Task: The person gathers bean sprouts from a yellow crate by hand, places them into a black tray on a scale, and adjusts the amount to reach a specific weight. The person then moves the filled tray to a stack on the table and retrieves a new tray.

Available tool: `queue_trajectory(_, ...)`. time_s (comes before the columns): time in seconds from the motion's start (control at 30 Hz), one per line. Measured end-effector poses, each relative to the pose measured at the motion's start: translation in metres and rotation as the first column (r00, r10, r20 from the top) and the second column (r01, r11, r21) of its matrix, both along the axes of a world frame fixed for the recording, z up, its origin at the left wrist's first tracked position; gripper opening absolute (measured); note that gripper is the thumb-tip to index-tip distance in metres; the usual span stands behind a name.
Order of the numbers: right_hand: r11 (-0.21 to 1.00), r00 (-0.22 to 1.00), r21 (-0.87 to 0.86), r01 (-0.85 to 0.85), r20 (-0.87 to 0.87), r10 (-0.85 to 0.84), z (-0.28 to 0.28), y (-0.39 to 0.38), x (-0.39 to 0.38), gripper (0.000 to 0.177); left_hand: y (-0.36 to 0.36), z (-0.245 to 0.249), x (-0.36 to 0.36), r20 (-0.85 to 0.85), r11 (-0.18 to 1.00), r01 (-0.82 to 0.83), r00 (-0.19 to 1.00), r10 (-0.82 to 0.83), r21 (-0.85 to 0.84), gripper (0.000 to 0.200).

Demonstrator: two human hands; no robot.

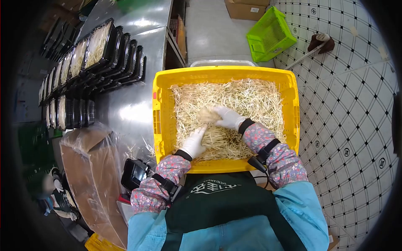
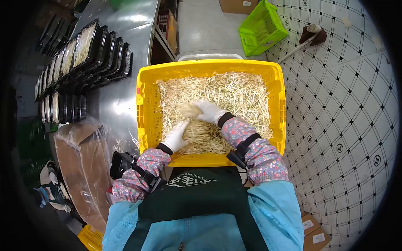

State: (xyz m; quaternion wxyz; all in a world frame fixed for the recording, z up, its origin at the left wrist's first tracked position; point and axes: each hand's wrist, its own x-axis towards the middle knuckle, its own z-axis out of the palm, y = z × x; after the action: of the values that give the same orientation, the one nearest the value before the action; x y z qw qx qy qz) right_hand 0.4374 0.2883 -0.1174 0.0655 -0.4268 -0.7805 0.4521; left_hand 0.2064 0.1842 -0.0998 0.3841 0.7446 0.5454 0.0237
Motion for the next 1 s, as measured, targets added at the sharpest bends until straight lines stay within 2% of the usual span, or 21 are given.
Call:
queue_trajectory(0.07,0.964,0.928,0.058,-0.258,0.29,0.231,-0.018,-0.01,-0.012,0.07,-0.005,0.0,-0.012,0.026,1.0,-0.017,1.0,0.017,0.0,0.079)
queue_trajectory(0.13,0.971,0.936,-0.011,-0.24,0.264,0.234,-0.02,-0.003,-0.014,0.077,-0.012,-0.002,-0.033,0.075,0.995,-0.093,0.993,0.096,-0.037,0.07)
queue_trajectory(0.17,0.971,0.939,-0.047,-0.233,0.251,0.237,-0.021,0.003,-0.016,0.08,-0.02,-0.001,-0.044,0.165,0.983,-0.179,0.971,0.172,0.032,0.058)
queue_trajectory(0.2,0.981,0.95,-0.058,-0.187,0.243,0.195,-0.013,0.011,-0.02,0.089,-0.023,0.008,-0.051,0.245,0.964,-0.264,0.936,0.251,0.022,0.053)
queue_trajectory(0.23,0.989,0.953,-0.013,-0.148,0.265,0.146,-0.009,0.014,-0.026,0.092,-0.026,0.022,-0.055,0.323,0.938,-0.346,0.889,0.326,0.005,0.049)
queue_trajectory(0.27,0.993,0.953,0.033,-0.11,0.286,0.096,-0.005,0.016,-0.036,0.095,-0.03,0.038,-0.055,0.354,0.864,-0.47,0.789,0.503,-0.18,0.045)
queue_trajectory(0.3,0.994,0.951,0.081,-0.075,0.305,0.047,-0.003,0.016,-0.046,0.099,-0.037,0.04,-0.062,0.459,0.833,-0.516,0.701,0.545,-0.2,0.04)
queue_trajectory(0.33,0.986,0.955,0.153,-0.061,0.295,0.013,-0.007,0.007,-0.059,0.11,-0.041,0.051,-0.067,0.512,0.818,-0.547,0.659,0.551,-0.175,0.039)
queue_trajectory(0.37,0.989,0.931,0.08,-0.127,0.353,0.091,-0.01,-0.004,-0.066,0.113,-0.047,0.065,-0.075,0.563,0.801,-0.579,0.616,0.551,-0.151,0.037)
queue_trajectory(0.4,0.982,0.898,0.004,-0.188,0.406,0.17,0.015,-0.016,-0.076,0.116,-0.053,0.083,-0.082,0.587,0.761,-0.631,0.562,0.583,-0.151,0.036)
queue_trajectory(0.43,0.967,0.856,-0.073,-0.244,0.452,0.25,0.03,-0.028,-0.083,0.118,-0.061,0.097,-0.095,0.576,0.735,-0.672,0.565,0.59,-0.094,0.034)
queue_trajectory(0.5,0.917,0.8,0.073,-0.391,0.52,0.3,0.033,-0.058,-0.083,0.128,-0.083,0.106,-0.125,0.59,0.623,-0.78,0.476,0.652,-0.059,0.033)
queue_trajectory(0.53,0.894,0.777,0.073,-0.442,0.529,0.341,0.04,-0.066,-0.082,0.129,-0.094,0.114,-0.137,0.604,0.548,-0.832,0.393,0.693,-0.089,0.032)
queue_trajectory(0.57,0.888,0.785,0.135,-0.44,0.538,0.308,0.037,-0.075,-0.081,0.129,-0.105,0.119,-0.148,0.615,0.47,-0.874,0.306,0.726,-0.12,0.032)
queue_trajectory(0.63,0.864,0.802,0.259,-0.432,0.548,0.237,0.032,-0.086,-0.082,0.13,-0.126,0.117,-0.171,0.629,0.345,-0.939,0.257,0.734,-0.019,0.032)
queue_trajectory(0.67,0.868,0.766,0.222,-0.443,0.597,0.238,0.033,-0.085,-0.086,0.132,-0.136,0.116,-0.182,0.612,0.277,-0.961,0.215,0.761,-0.006,0.032)
queue_trajectory(0.77,0.93,0.839,0.221,-0.293,0.527,0.139,-0.005,-0.066,-0.082,0.133,-0.172,0.104,-0.215,0.624,0.058,-0.997,0.079,0.777,0.054,0.035)
queue_trajectory(0.8,0.961,0.816,0.102,-0.256,0.556,0.158,0.016,-0.048,-0.082,0.13,-0.183,0.104,-0.223,0.609,0.006,-0.999,0.034,0.792,0.048,0.039)
queue_trajectory(0.93,0.959,0.824,0.187,-0.213,0.562,0.073,0.004,-0.009,-0.072,0.133,-0.217,0.09,-0.246,0.543,-0.086,-0.97,0.053,0.838,0.227,0.052)
queue_trajectory(1.0,0.969,0.799,0.138,-0.207,0.595,0.086,-0.001,-0.012,-0.081,0.138,-0.227,0.085,-0.242,0.487,-0.159,-0.96,-0.027,0.873,0.232,0.056)
